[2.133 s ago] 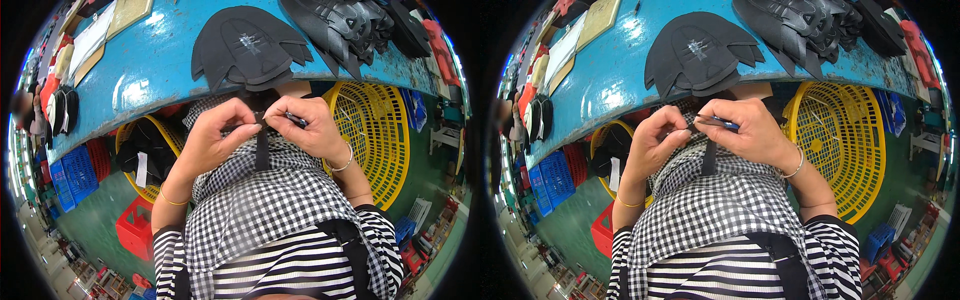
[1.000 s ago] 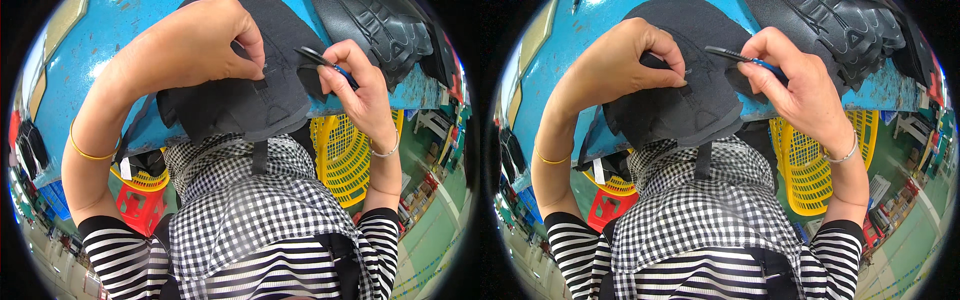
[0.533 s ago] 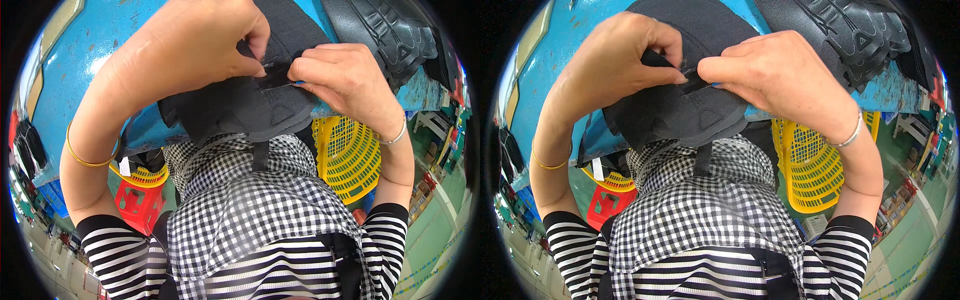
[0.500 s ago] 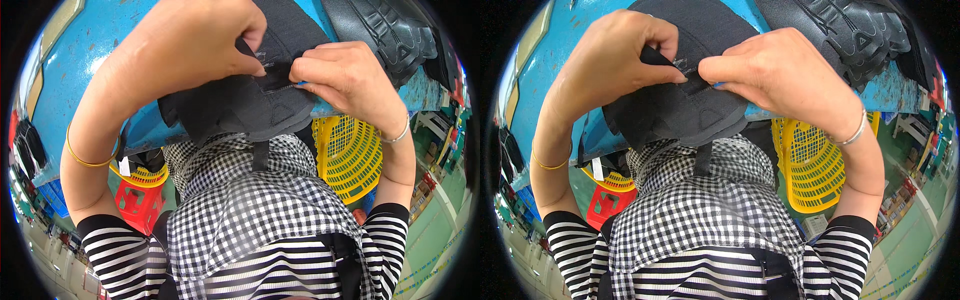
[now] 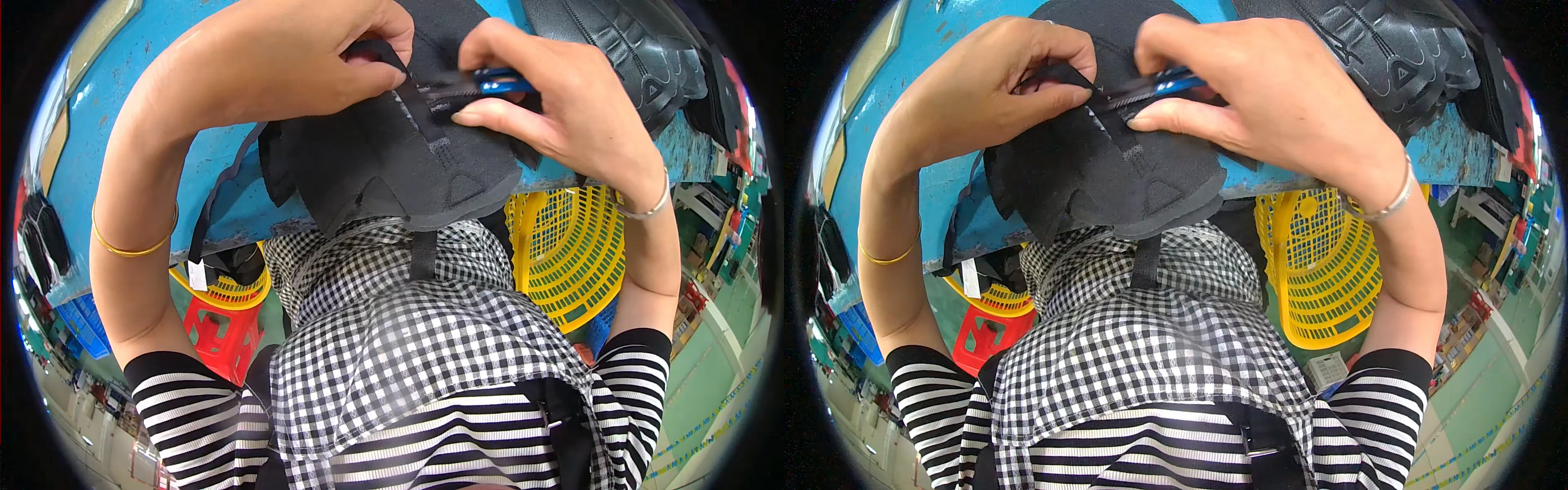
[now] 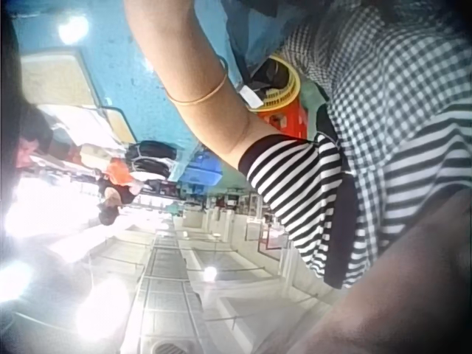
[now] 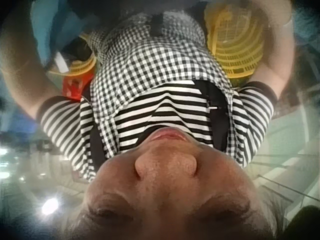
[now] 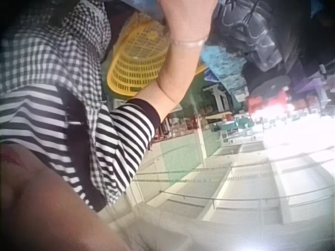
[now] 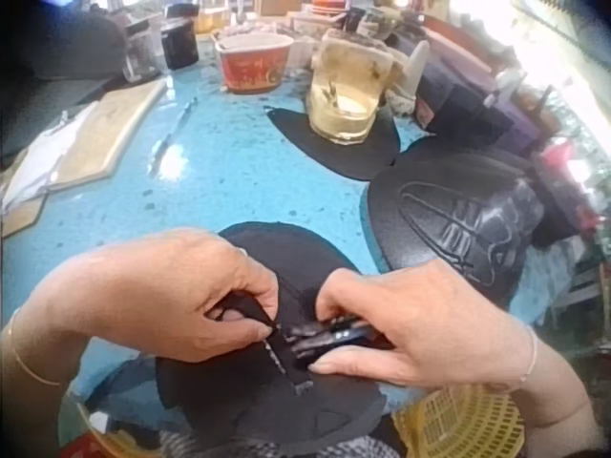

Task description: Trim excess material and threads from black leather shoe uppers using small snips.

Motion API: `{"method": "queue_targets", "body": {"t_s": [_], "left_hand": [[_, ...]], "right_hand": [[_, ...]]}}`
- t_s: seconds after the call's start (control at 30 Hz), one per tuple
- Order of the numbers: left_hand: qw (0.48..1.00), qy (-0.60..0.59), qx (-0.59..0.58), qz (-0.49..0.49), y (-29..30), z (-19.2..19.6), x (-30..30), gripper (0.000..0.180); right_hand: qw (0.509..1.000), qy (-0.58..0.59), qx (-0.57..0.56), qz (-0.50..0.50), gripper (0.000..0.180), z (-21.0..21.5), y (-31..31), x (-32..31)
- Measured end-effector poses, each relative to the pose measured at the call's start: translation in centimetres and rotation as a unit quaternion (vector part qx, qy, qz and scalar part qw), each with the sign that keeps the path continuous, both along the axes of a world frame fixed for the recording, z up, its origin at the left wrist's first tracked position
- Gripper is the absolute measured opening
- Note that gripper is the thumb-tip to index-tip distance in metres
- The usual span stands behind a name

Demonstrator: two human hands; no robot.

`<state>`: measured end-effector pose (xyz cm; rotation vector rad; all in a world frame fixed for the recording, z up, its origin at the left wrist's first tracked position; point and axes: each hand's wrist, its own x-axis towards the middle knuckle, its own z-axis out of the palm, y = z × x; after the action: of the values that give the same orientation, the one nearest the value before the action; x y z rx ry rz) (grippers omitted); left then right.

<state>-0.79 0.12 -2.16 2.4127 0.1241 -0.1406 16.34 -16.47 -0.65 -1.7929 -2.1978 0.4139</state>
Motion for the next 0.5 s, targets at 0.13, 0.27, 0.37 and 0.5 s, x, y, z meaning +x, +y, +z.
{"method": "queue_targets", "body": {"t_s": [0.13, 0.27, 0.37, 0.5], "left_hand": [[0.998, 0.051, -0.043, -0.001, 0.4, 0.1, 0.0, 0.016], [1.0, -0.021, -0.014, -0.009, 0.7, -0.8, -0.6, 0.016], [0.996, -0.005, -0.086, 0.021, 0.8, -1.7, -0.9, 0.015], [0.922, -0.06, -0.337, 0.18, 0.7, -2.3, -1.2, 0.013]], "right_hand": [[0.999, -0.046, -0.026, -0.007, 0.025, -0.2, 0.6, -0.2], [0.995, -0.069, -0.072, -0.006, 0.024, -0.8, 1.1, 0.1], [0.998, 0.023, -0.033, -0.048, 0.018, -0.5, -0.2, 0.1], [0.999, -0.029, 0.039, -0.008, 0.024, 0.0, -1.6, -2.8]]}}
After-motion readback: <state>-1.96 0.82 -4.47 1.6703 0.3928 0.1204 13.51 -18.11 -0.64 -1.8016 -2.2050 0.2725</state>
